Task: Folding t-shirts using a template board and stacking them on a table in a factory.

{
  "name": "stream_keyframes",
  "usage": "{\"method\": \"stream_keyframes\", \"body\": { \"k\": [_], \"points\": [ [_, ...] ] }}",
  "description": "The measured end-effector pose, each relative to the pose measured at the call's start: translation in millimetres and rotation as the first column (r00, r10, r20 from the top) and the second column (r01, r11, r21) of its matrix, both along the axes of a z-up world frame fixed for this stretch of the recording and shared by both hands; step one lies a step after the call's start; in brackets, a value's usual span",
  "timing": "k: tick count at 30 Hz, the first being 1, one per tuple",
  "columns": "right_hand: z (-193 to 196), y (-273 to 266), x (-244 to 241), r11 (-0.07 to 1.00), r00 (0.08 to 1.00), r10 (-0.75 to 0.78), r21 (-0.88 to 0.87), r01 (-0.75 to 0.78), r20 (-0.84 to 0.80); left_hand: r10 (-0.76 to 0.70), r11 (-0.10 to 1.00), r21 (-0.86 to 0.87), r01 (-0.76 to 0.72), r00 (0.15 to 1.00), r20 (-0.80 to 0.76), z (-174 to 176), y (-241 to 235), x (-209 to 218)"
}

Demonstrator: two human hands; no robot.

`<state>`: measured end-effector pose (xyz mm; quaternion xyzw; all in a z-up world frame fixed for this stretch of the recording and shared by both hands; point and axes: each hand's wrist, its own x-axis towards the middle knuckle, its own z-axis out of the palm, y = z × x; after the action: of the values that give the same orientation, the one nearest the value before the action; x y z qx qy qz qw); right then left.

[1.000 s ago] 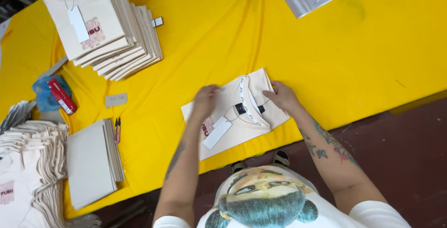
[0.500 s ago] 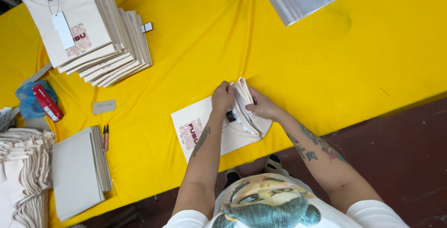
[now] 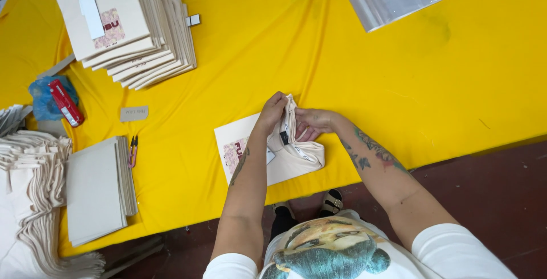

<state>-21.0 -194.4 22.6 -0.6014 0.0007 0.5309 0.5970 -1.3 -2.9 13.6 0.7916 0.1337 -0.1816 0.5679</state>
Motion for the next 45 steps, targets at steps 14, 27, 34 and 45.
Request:
{"method": "stream_keyframes", "body": {
  "k": [14,27,34,45],
  "points": [
    [-2,-9,-10,0.997,0.995,-0.068,0.052,0.065,0.073,-0.791,0.553,0.751,0.360,0.509,0.339,81,-19,-147],
    [31,-30,-31,0.988,0.998,-0.017,0.156,0.007,0.059,-0.830,0.523,0.803,0.285,0.384,0.404,57,1,-166],
    [12,-45,-59,0.933,0.997,-0.067,0.357,0.048,0.040,-0.834,0.540,0.815,0.210,0.265,0.484,75,3,-182],
    [-14,-24,-71,0.970,0.919,-0.045,0.237,-0.054,0.392,-0.858,0.510,0.684,0.522,0.363,0.362,86,2,-176]
  ]
}}
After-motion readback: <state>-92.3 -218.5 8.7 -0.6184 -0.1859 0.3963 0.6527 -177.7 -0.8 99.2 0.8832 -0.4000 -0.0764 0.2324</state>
